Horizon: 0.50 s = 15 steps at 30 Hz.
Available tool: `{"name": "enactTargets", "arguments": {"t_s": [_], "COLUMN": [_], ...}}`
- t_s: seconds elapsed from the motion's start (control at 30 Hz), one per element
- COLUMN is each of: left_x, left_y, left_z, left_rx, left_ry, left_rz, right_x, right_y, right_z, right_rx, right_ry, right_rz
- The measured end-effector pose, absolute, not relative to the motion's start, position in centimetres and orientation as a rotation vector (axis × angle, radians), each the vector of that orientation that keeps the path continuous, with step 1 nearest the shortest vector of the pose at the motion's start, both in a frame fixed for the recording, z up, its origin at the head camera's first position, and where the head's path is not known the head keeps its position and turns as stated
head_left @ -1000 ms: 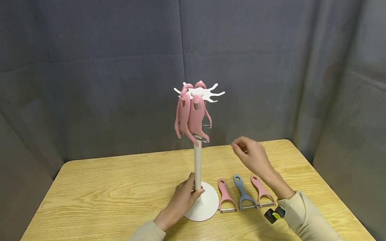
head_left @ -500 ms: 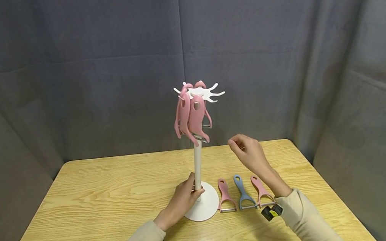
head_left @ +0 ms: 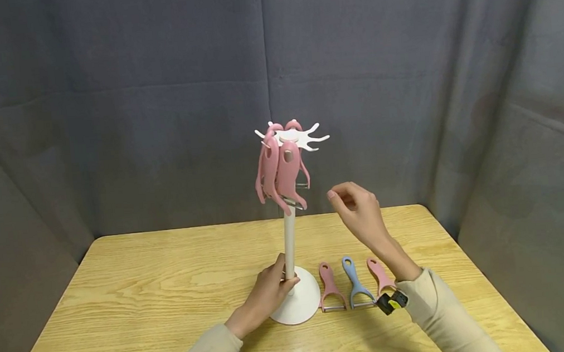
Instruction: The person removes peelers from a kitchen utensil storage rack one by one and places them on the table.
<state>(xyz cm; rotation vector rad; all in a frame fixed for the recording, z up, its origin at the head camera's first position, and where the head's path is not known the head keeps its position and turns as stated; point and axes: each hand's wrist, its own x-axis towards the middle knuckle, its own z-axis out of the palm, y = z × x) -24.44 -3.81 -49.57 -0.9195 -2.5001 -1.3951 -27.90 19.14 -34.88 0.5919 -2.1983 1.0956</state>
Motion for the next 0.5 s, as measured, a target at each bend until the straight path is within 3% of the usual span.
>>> {"name": "enactTargets", "arguments": {"t_s": [0.5], "left_x": [-24.3], "left_y": [-3.7], "left_z": [-49.5], "left_rx": [-0.917], "left_ry": [-2.500], "left_rz": [-1.407], "right_x": [-28.8], "right_y": [17.8], "right_z": [-32.5], "right_rx": [0.751], "right_ry": [-1.951], "right_rz": [1.150]}}
